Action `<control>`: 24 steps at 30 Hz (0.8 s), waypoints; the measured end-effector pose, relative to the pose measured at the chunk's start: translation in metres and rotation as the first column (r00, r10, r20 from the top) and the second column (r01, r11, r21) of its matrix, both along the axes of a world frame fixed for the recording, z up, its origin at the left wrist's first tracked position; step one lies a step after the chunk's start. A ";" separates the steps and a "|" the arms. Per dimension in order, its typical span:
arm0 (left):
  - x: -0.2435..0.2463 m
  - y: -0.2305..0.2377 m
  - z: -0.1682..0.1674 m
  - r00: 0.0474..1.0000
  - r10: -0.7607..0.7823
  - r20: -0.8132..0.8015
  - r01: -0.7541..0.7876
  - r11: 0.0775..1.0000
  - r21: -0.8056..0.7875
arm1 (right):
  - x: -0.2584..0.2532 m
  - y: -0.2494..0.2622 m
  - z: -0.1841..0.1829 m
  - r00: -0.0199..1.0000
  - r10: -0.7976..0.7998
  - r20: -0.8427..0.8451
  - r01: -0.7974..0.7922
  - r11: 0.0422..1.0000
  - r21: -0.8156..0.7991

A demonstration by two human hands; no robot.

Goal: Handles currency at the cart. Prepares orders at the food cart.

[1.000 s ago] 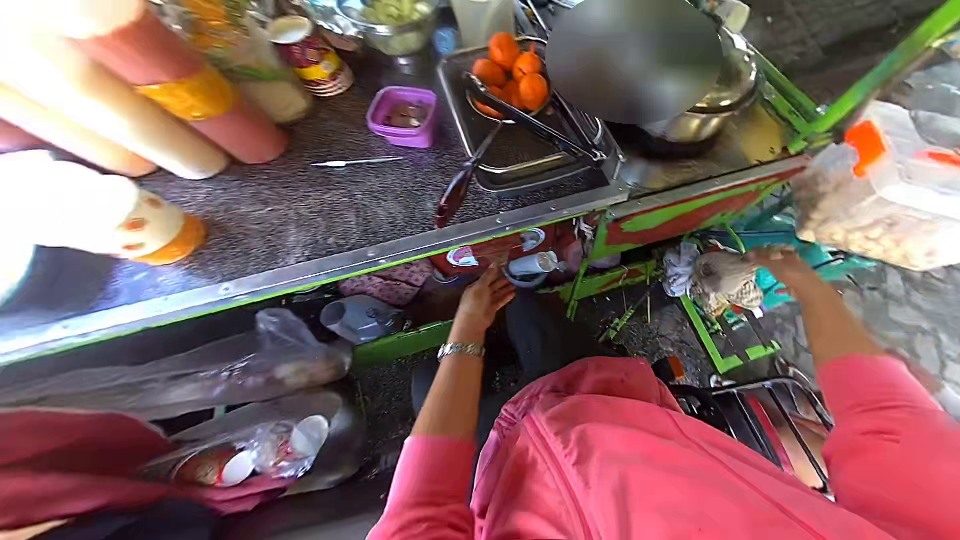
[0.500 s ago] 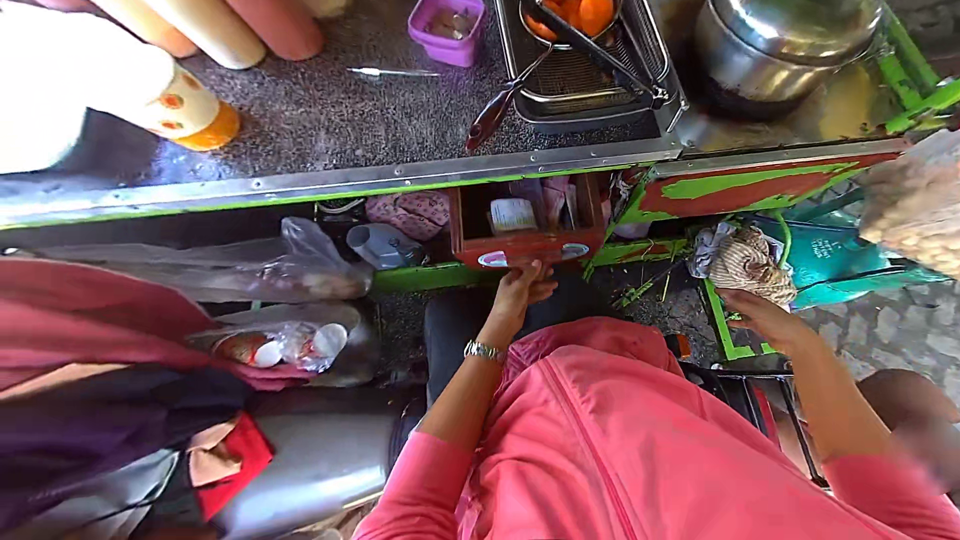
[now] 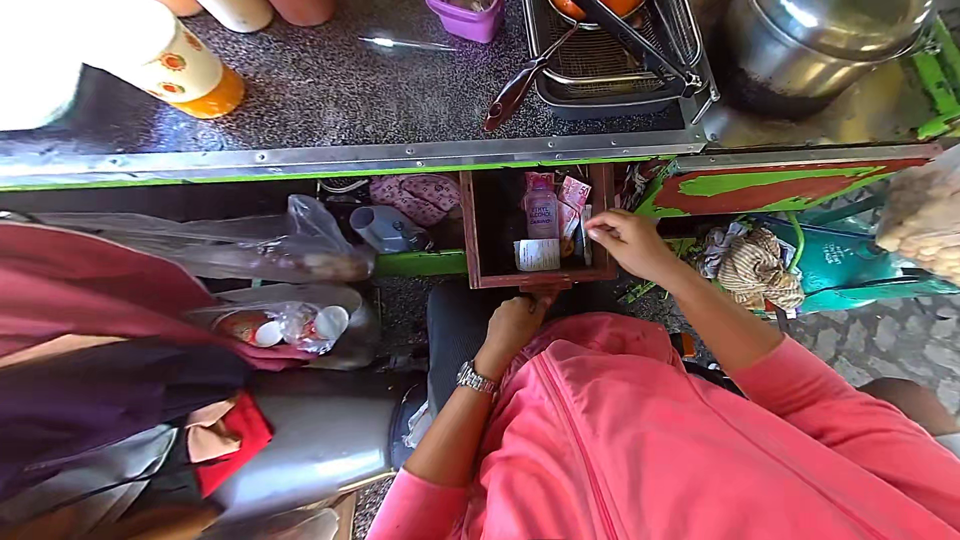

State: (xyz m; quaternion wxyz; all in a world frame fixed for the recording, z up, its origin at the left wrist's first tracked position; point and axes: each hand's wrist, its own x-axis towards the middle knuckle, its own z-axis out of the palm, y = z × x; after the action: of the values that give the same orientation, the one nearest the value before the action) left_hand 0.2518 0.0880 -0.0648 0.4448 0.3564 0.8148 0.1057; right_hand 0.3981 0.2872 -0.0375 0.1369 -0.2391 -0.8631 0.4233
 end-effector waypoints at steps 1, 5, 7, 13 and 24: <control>0.001 0.001 0.014 0.999 -0.036 -0.005 0.036 0.999 0.032 | -0.018 0.000 -0.004 0.999 0.031 0.025 -0.031 0.999 0.006; 0.000 0.014 0.043 0.986 -0.059 -0.157 0.129 0.869 0.477 | -0.082 0.009 -0.029 0.987 0.072 0.142 -0.079 0.996 0.041; -0.008 0.034 0.037 0.963 -0.107 -0.249 0.239 0.769 0.593 | -0.107 0.016 -0.038 0.978 0.034 0.206 -0.052 0.995 0.082; -0.032 0.084 0.012 0.917 -0.207 -0.340 0.310 0.908 0.282 | -0.133 0.048 -0.041 0.915 0.069 0.399 -0.131 0.983 0.131; -0.071 0.132 0.009 0.888 -0.133 -0.440 0.085 0.988 -0.128 | -0.066 -0.030 -0.030 0.763 0.198 0.616 -0.232 0.972 -0.026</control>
State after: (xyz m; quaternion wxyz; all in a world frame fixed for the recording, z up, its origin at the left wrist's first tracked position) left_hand 0.1811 0.2201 -0.0553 0.2689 0.3926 0.8782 -0.0472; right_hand 0.3318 0.2569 -0.0675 -0.1941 -0.2596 -0.8928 0.3129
